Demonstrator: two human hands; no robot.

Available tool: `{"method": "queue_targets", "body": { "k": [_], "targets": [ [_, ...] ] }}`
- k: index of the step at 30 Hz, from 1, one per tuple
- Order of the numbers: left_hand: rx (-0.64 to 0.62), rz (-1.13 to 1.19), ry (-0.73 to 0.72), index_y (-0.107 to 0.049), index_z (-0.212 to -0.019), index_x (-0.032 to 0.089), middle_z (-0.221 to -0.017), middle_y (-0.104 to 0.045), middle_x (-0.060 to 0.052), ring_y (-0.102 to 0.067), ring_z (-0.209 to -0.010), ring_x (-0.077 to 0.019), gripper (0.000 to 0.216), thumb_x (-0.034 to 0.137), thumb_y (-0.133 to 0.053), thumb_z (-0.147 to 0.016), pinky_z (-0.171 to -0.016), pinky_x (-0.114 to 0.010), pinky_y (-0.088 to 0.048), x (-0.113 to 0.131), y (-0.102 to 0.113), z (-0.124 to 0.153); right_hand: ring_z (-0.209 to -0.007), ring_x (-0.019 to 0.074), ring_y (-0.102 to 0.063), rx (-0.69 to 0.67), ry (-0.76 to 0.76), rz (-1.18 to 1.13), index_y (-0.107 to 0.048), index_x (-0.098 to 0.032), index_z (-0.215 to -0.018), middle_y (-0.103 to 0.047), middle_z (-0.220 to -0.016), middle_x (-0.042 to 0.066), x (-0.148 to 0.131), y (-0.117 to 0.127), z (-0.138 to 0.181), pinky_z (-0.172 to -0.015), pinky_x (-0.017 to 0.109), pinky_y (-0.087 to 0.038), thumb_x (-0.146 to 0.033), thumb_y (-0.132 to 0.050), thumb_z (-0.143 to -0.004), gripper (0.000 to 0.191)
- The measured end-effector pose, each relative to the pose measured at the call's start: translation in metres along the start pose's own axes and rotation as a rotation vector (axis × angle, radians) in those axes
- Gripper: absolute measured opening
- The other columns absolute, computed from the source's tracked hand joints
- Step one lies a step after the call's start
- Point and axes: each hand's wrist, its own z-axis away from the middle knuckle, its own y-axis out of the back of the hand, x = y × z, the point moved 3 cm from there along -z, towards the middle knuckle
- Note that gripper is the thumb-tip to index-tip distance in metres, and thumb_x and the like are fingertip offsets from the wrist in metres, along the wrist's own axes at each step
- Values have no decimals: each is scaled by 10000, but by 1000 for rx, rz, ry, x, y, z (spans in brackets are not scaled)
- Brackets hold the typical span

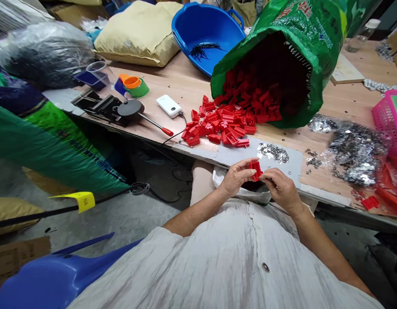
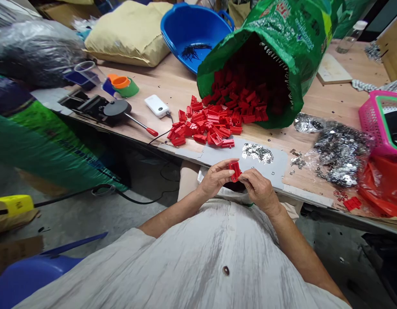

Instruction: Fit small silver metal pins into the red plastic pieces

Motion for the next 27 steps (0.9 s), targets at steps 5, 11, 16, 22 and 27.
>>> {"method": "queue_targets", "body": {
  "k": [5, 11, 16, 22, 27],
  "targets": [
    [-15, -26, -27, -693, -1123, 177, -923, -689, -36, -622, -812, -142, 478, 229, -787, -657, -766, -291, -494, -1, 1, 1, -840, 180, -638, -31, -139, -55, -593, -246, -1083, -668, -971, 50, 3, 1, 2, -721, 314, -522, -225, -539, -951, 144],
    [-56, -214, -173, -644, -1107, 182, -1026, -689, -59, -642, -903, -162, 473, 241, -811, -668, -865, -322, -500, -1, 12, -6, -839, 182, -618, -51, -364, -36, -555, -243, -1223, -640, -1013, 61, 15, 2, 6, -759, 327, -511, -320, -465, -985, 265],
    [-93, -505, -339, -585, -1061, 176, -1153, -658, -88, -639, -966, -152, 420, 219, -792, -699, -918, -309, -489, 6, 26, -18, -903, 209, -604, -60, -312, 40, -630, -231, -1218, -600, -982, 88, 24, -1, 3, -792, 358, -505, -301, -428, -988, 313],
    [-120, -910, -427, -615, -1090, 166, -1075, -691, -76, -649, -962, -174, 371, 209, -737, -742, -918, -310, -489, 13, 36, -35, -785, 190, -650, -140, -370, 140, -673, -227, -1117, -702, -985, 60, 35, -9, -1, -737, 340, -507, -301, -532, -943, 236],
    [-158, -1068, -470, -675, -1154, 176, -1091, -716, -74, -664, -997, -192, 394, 224, -714, -765, -962, -315, -474, 17, 36, -40, -865, 218, -685, -193, -351, 192, -702, -234, -1044, -731, -973, 55, 44, -15, -4, -772, 358, -516, -295, -537, -934, 208]
  ]
}}
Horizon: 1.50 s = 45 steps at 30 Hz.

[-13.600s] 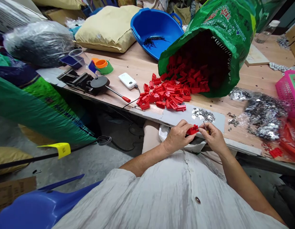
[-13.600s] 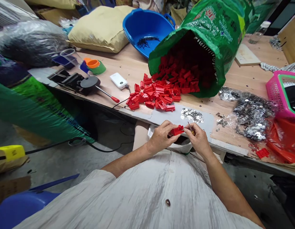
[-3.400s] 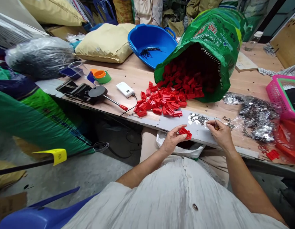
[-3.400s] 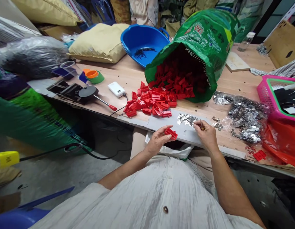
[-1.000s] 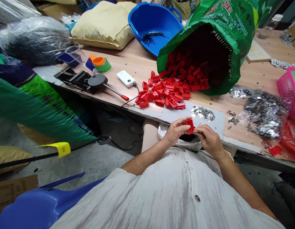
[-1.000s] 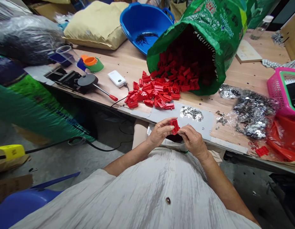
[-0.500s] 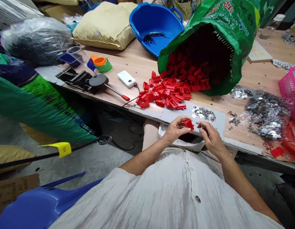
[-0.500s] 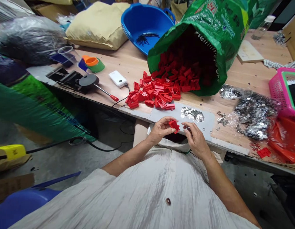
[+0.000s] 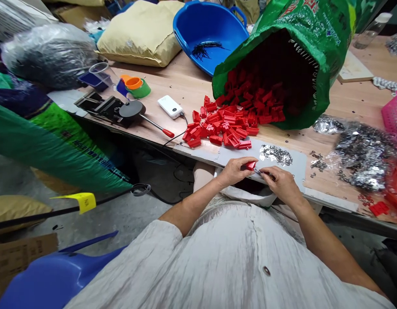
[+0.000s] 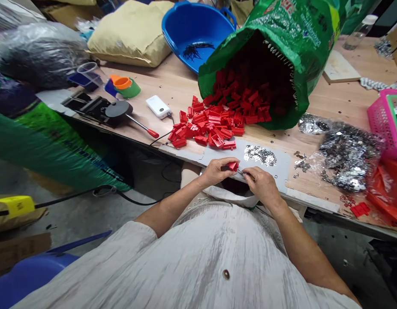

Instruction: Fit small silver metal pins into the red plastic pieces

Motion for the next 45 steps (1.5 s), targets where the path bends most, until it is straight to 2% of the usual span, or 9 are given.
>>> {"method": "queue_targets", "body": {
  "k": [6, 16, 25, 29, 33, 39, 42, 45],
  "targets": [
    [-29, 10, 7, -706, -1142, 202, -1107, -728, -65, -667, -1043, -209, 415, 175, -728, -729, -979, -321, -468, 1, 3, -4, -864, 219, -687, -25, 28, 1, -711, -232, -1040, -733, -985, 60, 3, -1, -4, -801, 370, -530, -267, -537, -930, 209],
    [-52, 2, 12, -714, -1089, 191, -1036, -740, -58, -675, -974, -198, 360, 202, -730, -730, -910, -297, -478, -1, 5, -7, -888, 206, -683, -37, 37, 62, -702, -238, -1040, -721, -1008, 57, -2, -5, -4, -792, 343, -531, -229, -518, -943, 208],
    [-28, 11, 35, -717, -1062, 206, -1039, -738, -46, -675, -951, -200, 340, 178, -705, -723, -928, -313, -473, -4, 3, -6, -758, 204, -653, 4, -75, 218, -688, -234, -936, -699, -896, 62, -20, -11, -7, -594, 312, -455, -234, -512, -931, 177],
    [-41, 33, 39, -708, -1056, 200, -1029, -733, -41, -669, -948, -198, 338, 179, -705, -719, -922, -309, -468, -5, 1, -7, -733, 201, -638, 26, -111, 252, -679, -230, -927, -688, -898, 71, -25, -16, -7, -564, 311, -424, -233, -499, -937, 181],
    [-9, 8, 18, -693, -1036, 196, -992, -721, -37, -655, -916, -186, 324, 210, -729, -715, -897, -303, -466, 0, 1, -3, -783, 211, -646, 10, -95, 186, -668, -242, -970, -684, -916, 58, -23, -10, -5, -616, 316, -453, -243, -506, -938, 165],
    [89, 18, 14, -667, -990, 195, -979, -683, -44, -616, -930, -183, 305, 225, -763, -702, -906, -316, -448, 12, 4, 11, -917, 231, -645, 89, -79, -43, -592, -218, -1089, -664, -1028, 89, -19, 4, 7, -792, 360, -494, -277, -447, -964, 200],
    [140, 145, 48, -647, -998, 194, -989, -666, -48, -599, -927, -172, 326, 272, -777, -709, -905, -312, -443, 18, 3, 17, -843, 213, -661, 34, -139, -189, -537, -225, -1142, -692, -960, 64, -18, 5, 13, -751, 345, -499, -311, -426, -975, 217],
    [189, 428, 160, -626, -990, 179, -937, -659, -31, -609, -865, -139, 318, 341, -758, -750, -858, -281, -451, 22, -4, 22, -736, 185, -663, -83, -168, -295, -456, -247, -1312, -702, -819, 7, -24, 6, 19, -707, 320, -494, -350, -388, -1000, 336]
  ]
}}
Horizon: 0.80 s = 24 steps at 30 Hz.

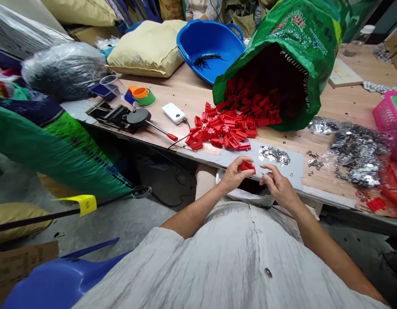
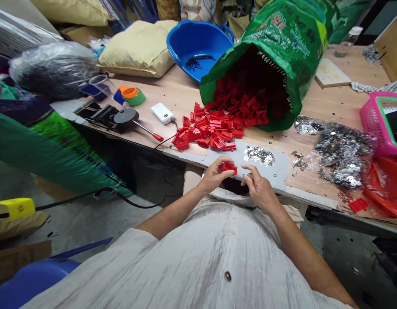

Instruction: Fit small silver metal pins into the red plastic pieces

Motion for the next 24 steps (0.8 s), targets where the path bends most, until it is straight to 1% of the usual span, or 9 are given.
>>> {"method": "queue_targets", "body": {
  "k": [3, 5, 8, 11, 14, 17, 20, 24],
  "targets": [
    [7, 378, 183, -578, -842, 157, -844, -661, -14, -643, -812, -129, 310, 410, -744, -774, -838, -283, -462, -1, -10, 7, -727, 172, -657, -52, 34, -9, -393, -261, -1423, -684, -758, -19, -10, -1, 4, -740, 311, -484, -369, -375, -1009, 428],
    [4, 602, 288, -534, -769, 150, -802, -665, -8, -657, -784, -123, 338, 384, -776, -750, -827, -274, -470, 0, -17, 12, -697, 163, -639, -61, 51, 9, -414, -268, -1423, -666, -736, -27, -15, -2, 6, -737, 304, -473, -375, -374, -1010, 429],
    [18, 791, 387, -534, -736, 139, -756, -658, -5, -645, -712, -103, 304, 305, -788, -747, -778, -247, -487, 3, -23, 18, -660, 155, -611, -41, 67, 21, -474, -265, -1378, -642, -717, -31, -19, -2, 7, -710, 290, -457, -383, -389, -1006, 400],
    [16, 875, 458, -573, -751, 126, -771, -666, -30, -660, -727, -124, 221, 267, -735, -802, -795, -267, -512, 7, -28, 21, -670, 153, -604, 11, 87, 0, -514, -243, -1330, -638, -738, -19, -20, -2, 8, -694, 279, -450, -390, -409, -999, 377],
    [45, 935, 524, -609, -802, 118, -815, -680, -50, -678, -771, -143, 135, 227, -656, -867, -840, -292, -526, 8, -33, 23, -659, 152, -597, 48, 96, -20, -546, -230, -1286, -627, -721, -16, -19, -2, 8, -670, 273, -447, -390, -413, -998, 355],
    [79, 977, 573, -625, -842, 108, -850, -688, -67, -691, -797, -159, 120, 199, -587, -909, -850, -310, -534, 8, -36, 24, -667, 154, -608, 64, 104, -9, -562, -227, -1269, -647, -742, -8, -16, -2, 9, -665, 275, -450, -390, -416, -999, 348],
    [106, 999, 586, -625, -833, 100, -837, -682, -71, -694, -788, -163, 144, 175, -547, -928, -847, -320, -540, 7, -39, 25, -692, 162, -631, 102, 117, 17, -586, -226, -1243, -686, -804, 11, -13, -3, 10, -670, 282, -464, -399, -423, -995, 343],
    [145, 1016, 558, -612, -795, 105, -801, -670, -56, -682, -750, -145, 152, 157, -549, -924, -820, -306, -545, 6, -41, 28, -736, 181, -666, 187, 138, 37, -623, -231, -1200, -725, -899, 35, -9, -7, 9, -681, 291, -498, -417, -449, -980, 337]
  ]
}}
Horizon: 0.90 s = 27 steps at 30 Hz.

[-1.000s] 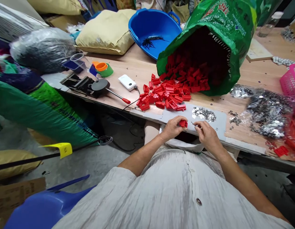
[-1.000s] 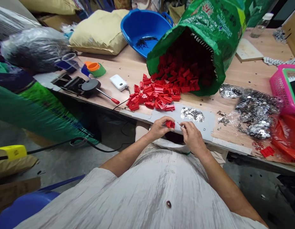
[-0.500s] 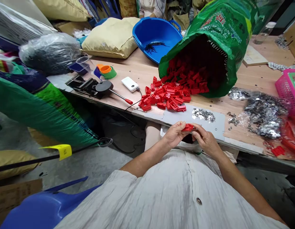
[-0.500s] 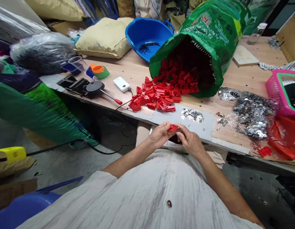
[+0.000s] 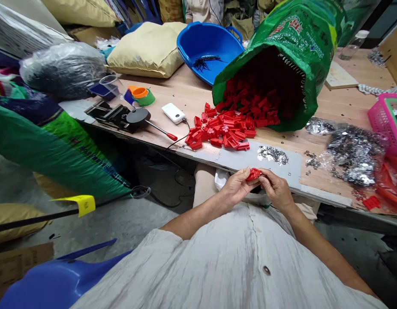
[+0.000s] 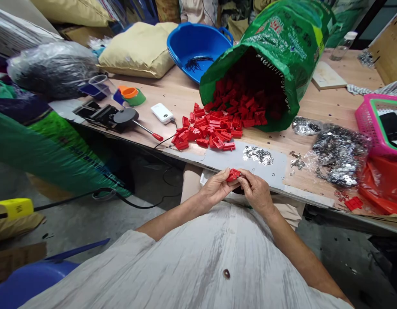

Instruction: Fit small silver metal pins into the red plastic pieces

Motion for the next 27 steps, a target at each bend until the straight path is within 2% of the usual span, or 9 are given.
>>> {"method": "queue_targets", "body": {
  "k": [4, 8, 12, 16, 20, 23, 27],
  "targets": [
    [-20, 6, -34, -620, -800, 105, -813, -674, -62, -673, -750, -138, 140, 173, -575, -913, -840, -304, -541, -2, 2, 0, -808, 202, -690, 61, 38, 56, -639, -222, -1189, -743, -986, 57, 2, -6, 0, -730, 315, -516, -411, -444, -984, 340],
    [-18, 16, -39, -628, -810, 108, -853, -686, -67, -679, -803, -144, 115, 178, -602, -897, -958, -340, -514, -3, 8, -1, -872, 224, -701, 109, 76, 150, -663, -207, -1164, -746, -1047, 78, 3, -9, -1, -789, 335, -513, -411, -426, -991, 357],
    [-32, 33, -29, -610, -802, 118, -834, -683, -56, -688, -821, -154, 102, 174, -611, -888, -1031, -402, -485, -6, 11, -4, -857, 198, -700, 56, 35, 65, -686, -225, -1107, -750, -1017, 50, 5, -11, -3, -771, 296, -508, -404, -404, -1001, 350],
    [-24, 20, -41, -568, -789, 138, -830, -682, -38, -700, -848, -165, 128, 192, -663, -855, -1029, -431, -487, -5, 18, -5, -762, 174, -675, -11, -34, -1, -692, -242, -1089, -741, -906, 21, 8, -9, -8, -707, 278, -483, -427, -387, -1004, 366],
    [13, -177, -27, -512, -753, 151, -838, -683, -37, -705, -899, -202, 289, 283, -768, -775, -949, -424, -517, 0, 33, -4, -682, 171, -633, 6, -142, 117, -675, -256, -1129, -702, -791, 8, 22, 1, -18, -662, 286, -454, -433, -395, -995, 358],
    [94, -390, -39, -523, -762, 145, -817, -673, -38, -677, -811, -158, 352, 334, -816, -715, -863, -364, -527, 2, 49, -4, -809, 200, -642, 67, -147, 285, -672, -236, -1072, -707, -924, 38, 36, 8, -30, -731, 309, -458, -373, -484, -948, 264],
    [188, -577, -41, -612, -887, 137, -822, -659, -20, -614, -732, -105, 374, 312, -849, -657, -805, -285, -486, 0, 66, -7, -911, 220, -634, 67, -104, 436, -666, -225, -1029, -698, -1014, 59, 48, 7, -44, -759, 323, -462, -295, -502, -921, 208]
  ]
}}
